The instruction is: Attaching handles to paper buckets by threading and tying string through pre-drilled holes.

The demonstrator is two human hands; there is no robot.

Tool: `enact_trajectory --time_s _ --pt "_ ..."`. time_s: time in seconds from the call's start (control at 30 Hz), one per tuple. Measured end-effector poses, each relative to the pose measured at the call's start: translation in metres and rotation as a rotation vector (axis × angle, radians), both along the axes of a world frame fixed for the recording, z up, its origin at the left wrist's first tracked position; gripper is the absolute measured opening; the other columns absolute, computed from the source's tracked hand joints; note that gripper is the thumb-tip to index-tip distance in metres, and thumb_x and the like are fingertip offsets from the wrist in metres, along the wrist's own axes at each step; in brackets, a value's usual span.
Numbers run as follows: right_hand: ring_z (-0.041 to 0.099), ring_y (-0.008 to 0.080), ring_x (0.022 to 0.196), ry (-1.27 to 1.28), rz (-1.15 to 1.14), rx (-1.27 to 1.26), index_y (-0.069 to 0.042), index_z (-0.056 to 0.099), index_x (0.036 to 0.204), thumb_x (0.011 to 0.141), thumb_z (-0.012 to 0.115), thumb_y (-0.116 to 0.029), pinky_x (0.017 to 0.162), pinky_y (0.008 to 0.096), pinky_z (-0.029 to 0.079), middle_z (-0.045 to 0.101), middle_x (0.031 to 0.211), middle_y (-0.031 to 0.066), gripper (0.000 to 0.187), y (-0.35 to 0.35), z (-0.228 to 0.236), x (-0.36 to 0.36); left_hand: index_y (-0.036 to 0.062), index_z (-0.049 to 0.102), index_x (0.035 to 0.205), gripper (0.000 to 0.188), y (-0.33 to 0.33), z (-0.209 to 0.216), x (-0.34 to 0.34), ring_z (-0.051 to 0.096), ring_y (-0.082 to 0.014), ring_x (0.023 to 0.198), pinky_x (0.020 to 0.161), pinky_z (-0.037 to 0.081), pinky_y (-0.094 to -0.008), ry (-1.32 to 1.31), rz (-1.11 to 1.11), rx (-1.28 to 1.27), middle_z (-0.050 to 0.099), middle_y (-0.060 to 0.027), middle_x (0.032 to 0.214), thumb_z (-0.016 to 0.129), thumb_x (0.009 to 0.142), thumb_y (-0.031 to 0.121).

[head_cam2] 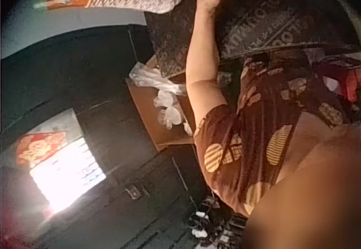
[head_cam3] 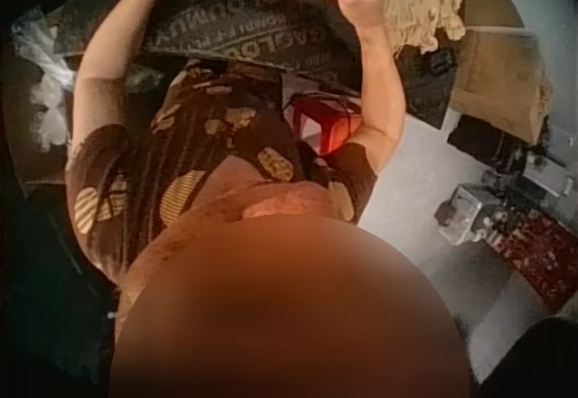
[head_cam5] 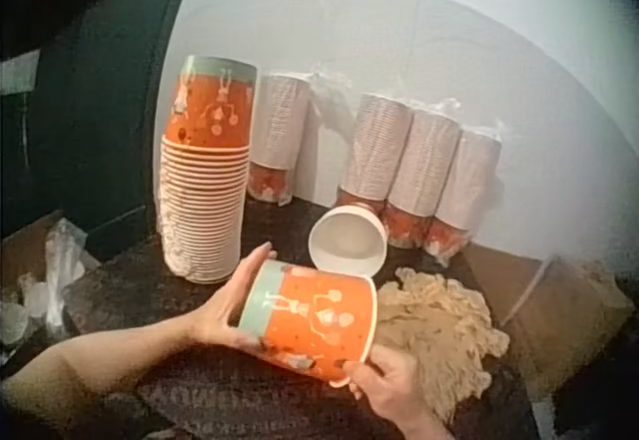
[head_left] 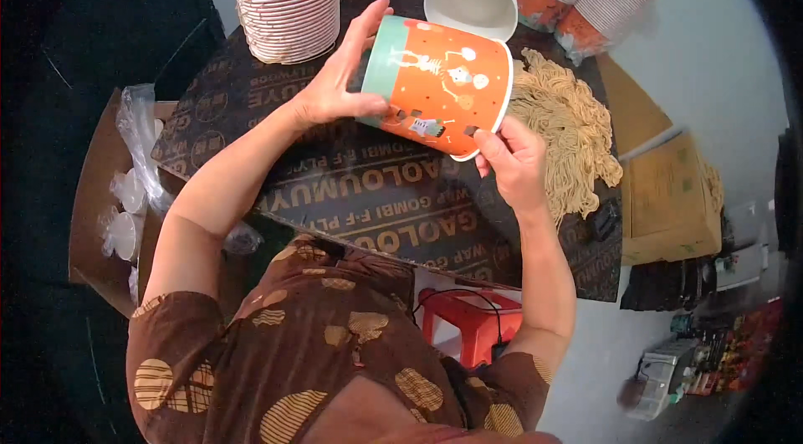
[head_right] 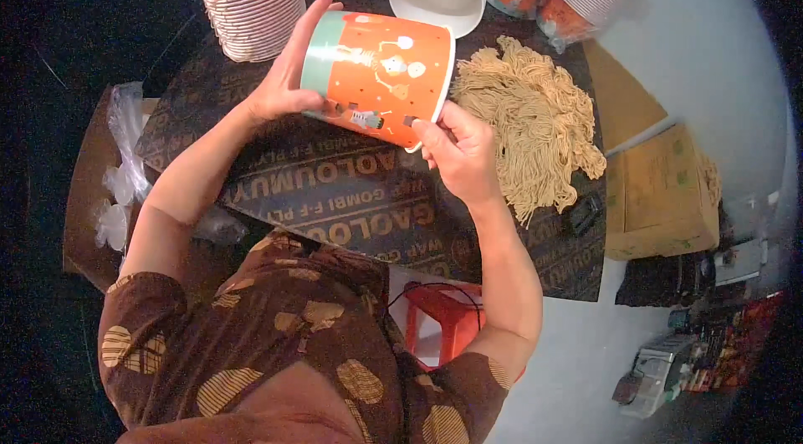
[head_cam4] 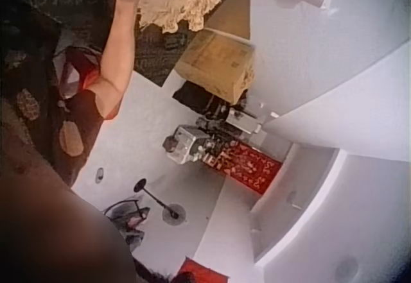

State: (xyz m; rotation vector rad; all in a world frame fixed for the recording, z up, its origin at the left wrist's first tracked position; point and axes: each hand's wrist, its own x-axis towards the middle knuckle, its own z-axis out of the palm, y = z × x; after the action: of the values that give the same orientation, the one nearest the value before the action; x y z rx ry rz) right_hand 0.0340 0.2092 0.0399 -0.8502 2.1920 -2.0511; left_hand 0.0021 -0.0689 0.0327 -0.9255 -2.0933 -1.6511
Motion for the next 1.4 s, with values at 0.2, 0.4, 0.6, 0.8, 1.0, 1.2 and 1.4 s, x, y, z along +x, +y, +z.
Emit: enact_trajectory --time_s 0.2,0.4,0.6,0.8,1.0,1.2,1.4 --pt "0.049 0.0035 0.056 0.047 0.086 0.075 0.001 0.062 0.090 0.092 0.062 -0.013 0.050 0.0192 0.041 0.056 0.069 -0.0020 0.015 -0.003 -0.008 -0.003 0.0069 0.018 0.150 0.111 0.000 0.004 0.003 0.031 -0.0293 0.137 0.112 0.026 -0.0418 -0.098 0.030 0.092 0.028 -0.0202 0.147 0.075 0.065 0.049" --pt "0.050 0.0040 0.060 -0.053 0.177 -0.106 0.002 0.056 0.100 0.094 0.059 -0.012 0.053 0.0187 0.043 0.059 0.077 0.0018 0.015 -0.003 -0.011 -0.005 0.0053 0.024 0.148 0.099 0.002 0.002 0.003 0.035 -0.0293 0.134 0.111 0.028 -0.0396 -0.195 0.043 0.154 0.032 -0.0196 0.144 0.072 0.071 0.044" --pt "0.050 0.0031 0.066 -0.129 0.197 -0.178 0.002 0.050 0.110 0.094 0.059 -0.013 0.053 0.0179 0.041 0.060 0.091 0.0029 0.024 -0.011 -0.006 0.000 0.0044 0.024 0.148 0.095 0.001 0.001 0.003 0.036 -0.0275 0.133 0.111 0.028 -0.0387 -0.181 0.038 0.139 0.034 -0.0187 0.142 0.071 0.074 0.041" --pt "0.049 0.0012 0.072 -0.164 0.157 -0.195 0.002 0.049 0.112 0.091 0.061 -0.007 0.057 0.0163 0.039 0.059 0.093 0.0007 0.026 -0.024 -0.012 0.010 0.0027 0.051 0.113 0.051 0.013 0.002 0.006 0.049 -0.0297 0.111 0.093 0.043 -0.0378 0.453 0.666 -0.204 0.048 -0.0166 0.117 0.079 0.072 0.016" --pt "0.050 0.0010 0.070 -0.097 0.095 -0.134 0.003 0.050 0.112 0.090 0.060 -0.002 0.061 0.0149 0.040 0.058 0.093 0.0010 0.024 -0.029 -0.018 0.013 0.0024 0.059 0.086 0.016 0.049 -0.001 0.043 0.062 -0.0182 0.069 0.061 0.049 -0.0277 0.460 0.345 -0.142 0.061 -0.0076 0.082 0.070 0.077 -0.005" --pt "0.049 -0.0005 0.066 -0.075 0.018 -0.181 0.003 0.052 0.108 0.089 0.059 0.003 0.057 0.0139 0.037 0.057 0.088 -0.0008 0.021 -0.035 -0.019 0.015 0.0008 0.059 0.088 0.018 0.060 -0.011 0.050 0.062 -0.0214 0.076 0.066 0.050 -0.0296 0.337 0.233 -0.078 0.061 -0.0095 0.086 0.068 0.075 -0.008" --pt "0.046 -0.0023 0.061 -0.063 -0.056 -0.133 0.004 0.055 0.100 0.088 0.060 0.005 0.053 0.0137 0.034 0.056 0.091 -0.0003 0.013 -0.037 -0.020 0.017 0.0008 0.059 0.091 0.022 0.064 -0.014 0.052 0.062 -0.0242 0.079 0.068 0.050 -0.0314 0.262 0.246 -0.057 0.061 -0.0103 0.086 0.069 0.074 -0.008"
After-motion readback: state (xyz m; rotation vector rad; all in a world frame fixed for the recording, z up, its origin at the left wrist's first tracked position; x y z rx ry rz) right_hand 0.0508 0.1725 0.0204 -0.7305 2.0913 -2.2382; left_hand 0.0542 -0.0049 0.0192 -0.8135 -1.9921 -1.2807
